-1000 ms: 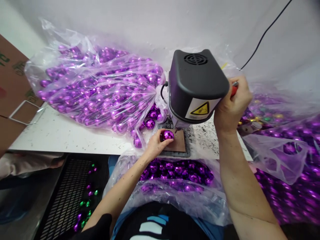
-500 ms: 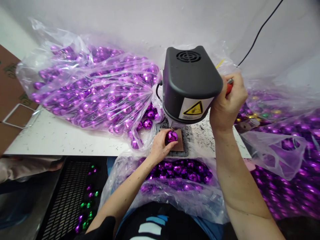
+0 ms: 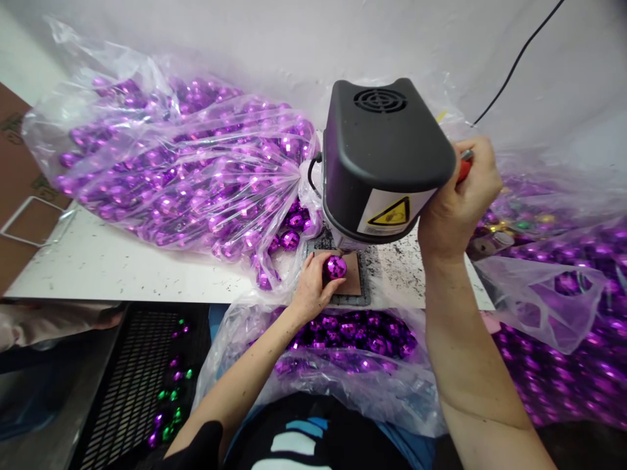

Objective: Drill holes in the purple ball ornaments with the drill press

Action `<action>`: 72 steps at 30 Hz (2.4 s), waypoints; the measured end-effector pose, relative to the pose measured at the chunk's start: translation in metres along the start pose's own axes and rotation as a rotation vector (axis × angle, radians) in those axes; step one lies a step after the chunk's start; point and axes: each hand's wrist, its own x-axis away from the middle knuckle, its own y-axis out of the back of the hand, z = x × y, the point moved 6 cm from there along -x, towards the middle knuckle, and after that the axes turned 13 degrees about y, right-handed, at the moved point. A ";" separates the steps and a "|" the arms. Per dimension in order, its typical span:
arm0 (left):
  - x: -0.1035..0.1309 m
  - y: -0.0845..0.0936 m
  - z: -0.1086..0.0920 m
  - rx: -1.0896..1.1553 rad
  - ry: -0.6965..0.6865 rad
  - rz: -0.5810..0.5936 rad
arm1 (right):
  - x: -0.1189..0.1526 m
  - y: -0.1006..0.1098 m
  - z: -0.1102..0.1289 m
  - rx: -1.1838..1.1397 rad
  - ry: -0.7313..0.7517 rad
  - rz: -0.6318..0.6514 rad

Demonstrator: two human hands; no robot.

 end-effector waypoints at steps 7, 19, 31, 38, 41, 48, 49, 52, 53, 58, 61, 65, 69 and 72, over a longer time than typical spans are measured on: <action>-0.011 0.019 0.027 0.114 0.355 -0.002 | 0.000 0.001 -0.001 -0.007 -0.010 0.007; -0.014 0.015 0.024 0.042 0.372 0.024 | 0.000 0.000 -0.001 0.000 -0.009 0.011; -0.008 0.002 -0.004 -0.183 0.112 -0.001 | 0.000 0.000 -0.001 0.005 -0.006 0.012; -0.010 -0.007 -0.004 -0.125 0.145 0.056 | 0.000 0.000 0.000 -0.016 -0.007 0.000; -0.011 -0.011 -0.003 -0.111 0.183 0.026 | 0.000 0.000 0.000 -0.003 -0.001 -0.002; -0.012 -0.017 -0.008 -0.264 0.148 -0.004 | -0.001 0.000 -0.004 -0.019 0.005 -0.005; -0.012 -0.017 -0.008 -0.275 0.143 -0.002 | -0.001 0.001 -0.004 -0.017 0.013 -0.003; -0.011 -0.016 -0.008 -0.271 0.121 0.007 | 0.002 0.005 0.001 0.011 0.057 -0.001; -0.011 -0.016 -0.007 -0.262 0.115 0.012 | 0.004 0.009 0.004 0.025 0.074 -0.004; -0.011 -0.017 -0.004 -0.241 0.103 0.021 | 0.030 0.030 0.017 0.105 0.157 0.006; -0.011 -0.018 -0.003 -0.240 0.098 0.023 | 0.052 0.043 0.025 0.181 0.217 0.037; -0.010 -0.019 -0.002 -0.249 0.094 0.024 | 0.078 0.049 0.025 0.187 0.212 0.081; -0.010 -0.019 -0.003 -0.252 0.100 0.021 | 0.096 0.047 0.020 0.098 0.214 0.055; -0.010 -0.018 -0.005 -0.250 0.104 0.014 | 0.103 0.045 0.018 0.059 0.241 0.019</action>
